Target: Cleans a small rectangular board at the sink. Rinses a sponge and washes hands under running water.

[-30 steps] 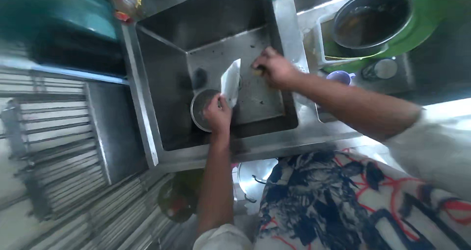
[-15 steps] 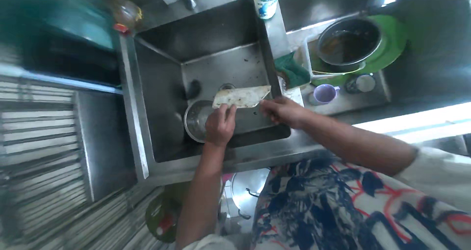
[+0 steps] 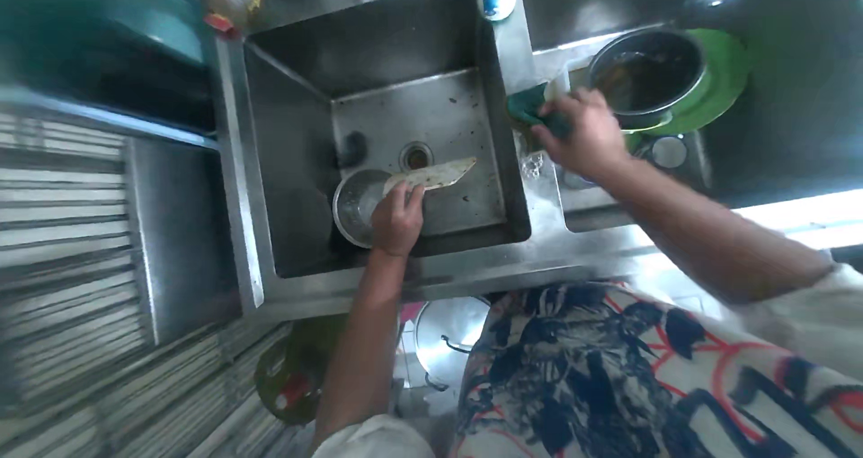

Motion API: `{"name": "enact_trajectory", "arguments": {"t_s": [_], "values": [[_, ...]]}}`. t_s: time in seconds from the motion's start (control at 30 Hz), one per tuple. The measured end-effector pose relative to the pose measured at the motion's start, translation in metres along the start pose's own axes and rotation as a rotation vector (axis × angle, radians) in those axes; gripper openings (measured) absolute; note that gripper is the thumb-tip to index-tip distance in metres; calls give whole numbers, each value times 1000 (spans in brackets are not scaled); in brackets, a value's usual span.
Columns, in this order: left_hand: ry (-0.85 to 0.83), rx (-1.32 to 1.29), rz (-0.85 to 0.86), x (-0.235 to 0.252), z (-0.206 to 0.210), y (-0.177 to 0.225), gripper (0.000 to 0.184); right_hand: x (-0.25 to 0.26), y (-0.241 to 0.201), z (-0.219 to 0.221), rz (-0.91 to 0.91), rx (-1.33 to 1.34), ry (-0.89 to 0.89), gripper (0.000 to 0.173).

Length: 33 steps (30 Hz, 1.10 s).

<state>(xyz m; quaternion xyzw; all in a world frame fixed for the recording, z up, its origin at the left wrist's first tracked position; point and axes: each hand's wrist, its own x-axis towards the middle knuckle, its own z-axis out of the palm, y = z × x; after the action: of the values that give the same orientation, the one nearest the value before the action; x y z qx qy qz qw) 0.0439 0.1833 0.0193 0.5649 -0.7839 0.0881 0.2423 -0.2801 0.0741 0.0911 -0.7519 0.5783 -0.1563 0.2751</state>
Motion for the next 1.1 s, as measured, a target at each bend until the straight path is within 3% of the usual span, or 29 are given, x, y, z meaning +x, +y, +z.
{"name": "enact_trajectory", "arguments": {"t_s": [0.1, 0.27, 0.4, 0.53, 0.77, 0.93, 1.1], "values": [[-86, -4, 18, 3, 8, 6, 16, 34, 4, -1, 109, -180, -159, 51], [-101, 48, 159, 13, 10, 16, 16, 38, -12, 17, 200, -119, -241, 56], [-118, 64, 248, 19, 8, 21, 15, 16, -52, 30, 3, 178, -333, 38], [-134, 61, 251, 27, 6, 25, 10, 16, -75, 50, -146, 117, -533, 24], [-269, 15, 204, 7, 6, 26, 18, 34, -66, 53, -118, -268, -701, 29], [-182, 37, 260, 6, 17, 9, 14, 39, -80, 72, -117, -119, -692, 27], [-296, 31, 265, -3, 18, -5, 18, 47, -79, 90, -104, -316, -792, 32]]}}
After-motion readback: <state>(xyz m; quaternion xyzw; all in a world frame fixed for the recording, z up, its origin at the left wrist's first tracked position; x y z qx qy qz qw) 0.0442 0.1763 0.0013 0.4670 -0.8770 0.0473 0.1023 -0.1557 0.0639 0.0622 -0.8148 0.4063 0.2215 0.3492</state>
